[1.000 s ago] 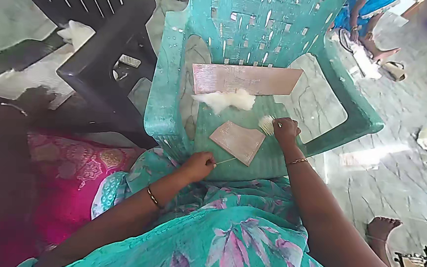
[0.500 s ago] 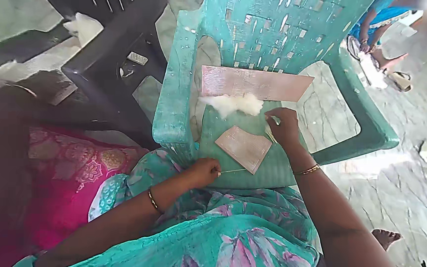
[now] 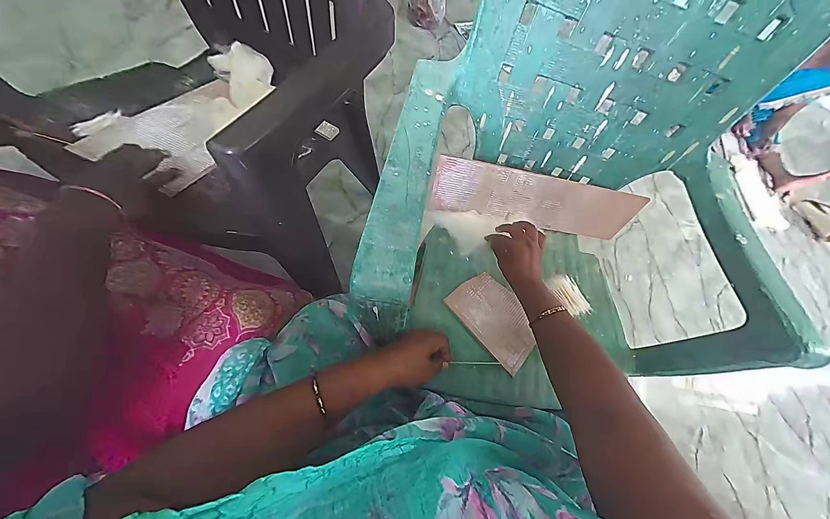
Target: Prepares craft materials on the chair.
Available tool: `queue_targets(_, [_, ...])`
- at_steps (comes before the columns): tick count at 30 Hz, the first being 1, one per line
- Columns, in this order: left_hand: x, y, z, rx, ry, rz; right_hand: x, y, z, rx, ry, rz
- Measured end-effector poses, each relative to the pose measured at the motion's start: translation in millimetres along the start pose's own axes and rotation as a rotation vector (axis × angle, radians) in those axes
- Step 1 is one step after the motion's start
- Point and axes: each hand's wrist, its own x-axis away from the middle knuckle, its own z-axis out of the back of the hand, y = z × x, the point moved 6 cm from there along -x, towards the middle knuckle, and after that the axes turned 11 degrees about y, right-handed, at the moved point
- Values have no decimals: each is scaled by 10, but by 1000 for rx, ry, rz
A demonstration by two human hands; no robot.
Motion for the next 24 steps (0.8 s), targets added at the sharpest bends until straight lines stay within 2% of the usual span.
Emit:
queue_targets(4, [12,6,7,15,16,-6,239,-26,150,-145,-56,56])
queue_targets(7, [23,20,11,17,34,-2,505,-118,411,-302,-68,33])
queue_targets(9, [28,27,2,-1,39,8,661,-190,640,-428,18,-80])
queue_targets(12, [33,39,-13,-34,63,10,858,-250,913,-632,61,-527])
queue_targets(14, [25,33,-18,-38,74,27,983,-283,995,-896,116,-780])
queue_targets(16, [27,23,-8,-11,99,53,1085,-354,1046,-1188,149,-948])
queue_targets(18, [60,24,11,71,161,111,1182,-457,1103,-1383,143,-1024])
queue_targets(21, [141,63,52,320,343,158,1345,-614,1162,-1515,81,-1042])
queue_targets(24, [198,269,141,520,523,86,1501,-757,1156,-1546,-17,-1008])
